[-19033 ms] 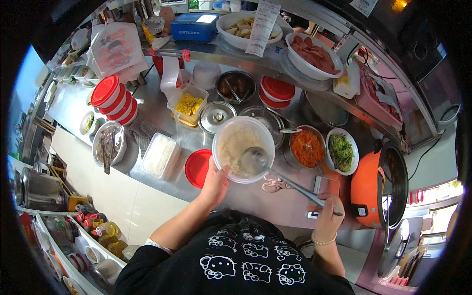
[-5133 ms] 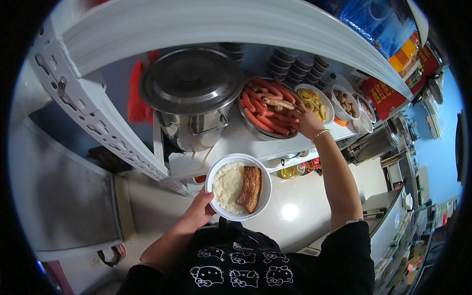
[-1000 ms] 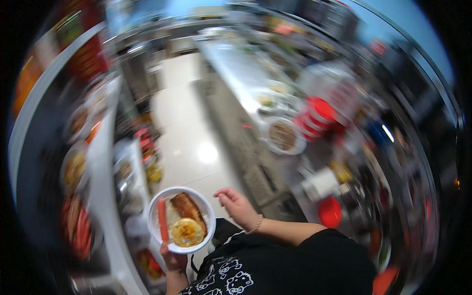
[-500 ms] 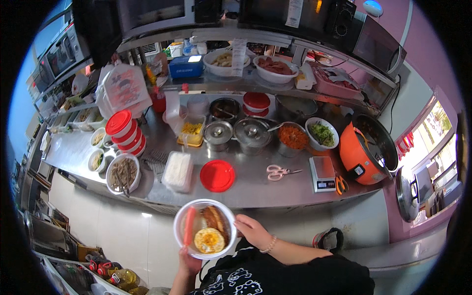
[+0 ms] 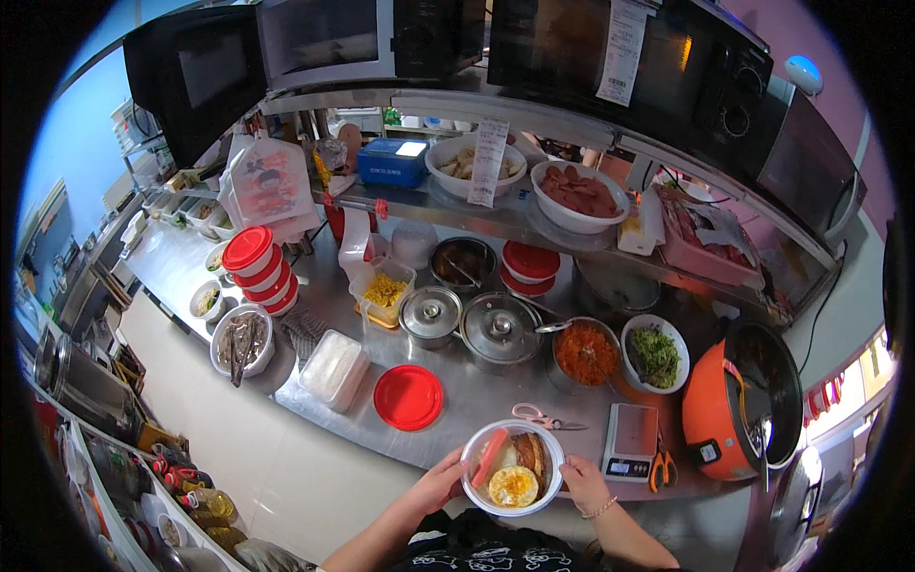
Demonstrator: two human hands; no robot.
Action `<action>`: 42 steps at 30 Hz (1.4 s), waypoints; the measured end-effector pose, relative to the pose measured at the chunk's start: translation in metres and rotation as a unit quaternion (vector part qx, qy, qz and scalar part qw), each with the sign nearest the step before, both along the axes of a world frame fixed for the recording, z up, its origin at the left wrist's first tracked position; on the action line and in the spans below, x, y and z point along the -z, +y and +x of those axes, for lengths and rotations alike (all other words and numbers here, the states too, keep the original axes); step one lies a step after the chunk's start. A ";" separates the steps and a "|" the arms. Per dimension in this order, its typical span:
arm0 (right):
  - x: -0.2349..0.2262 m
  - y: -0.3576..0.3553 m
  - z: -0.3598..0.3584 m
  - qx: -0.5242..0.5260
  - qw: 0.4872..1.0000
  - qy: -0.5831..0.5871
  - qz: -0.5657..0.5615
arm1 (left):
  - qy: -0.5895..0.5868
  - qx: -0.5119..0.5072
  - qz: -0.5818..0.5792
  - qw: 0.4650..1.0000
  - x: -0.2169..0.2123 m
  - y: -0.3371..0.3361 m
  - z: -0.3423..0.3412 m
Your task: The person assembles a takeout meal by placing rice in a bowl, adding cooked meat, vegetables, and sauce, then covering it with a lid. They repeat the process for a second bowl, using a microwave to heat rice and a ladle to add sauce.
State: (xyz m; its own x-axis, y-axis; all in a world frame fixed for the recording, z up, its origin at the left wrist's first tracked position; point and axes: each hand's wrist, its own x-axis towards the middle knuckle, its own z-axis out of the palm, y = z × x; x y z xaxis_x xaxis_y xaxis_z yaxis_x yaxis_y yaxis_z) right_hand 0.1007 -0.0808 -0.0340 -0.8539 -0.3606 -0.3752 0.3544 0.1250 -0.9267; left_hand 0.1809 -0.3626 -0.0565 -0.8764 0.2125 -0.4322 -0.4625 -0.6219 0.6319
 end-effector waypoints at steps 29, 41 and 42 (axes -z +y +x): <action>0.022 0.172 0.046 0.464 0.883 -0.063 -0.032 | -0.067 0.067 -0.037 0.995 0.040 0.233 -0.163; -0.057 0.400 0.063 0.549 0.786 0.192 0.211 | -0.045 -0.047 -0.077 0.995 0.065 0.340 -0.153; -0.075 0.417 0.061 0.581 0.764 0.221 0.175 | -0.039 -0.050 -0.086 0.994 0.067 0.341 -0.154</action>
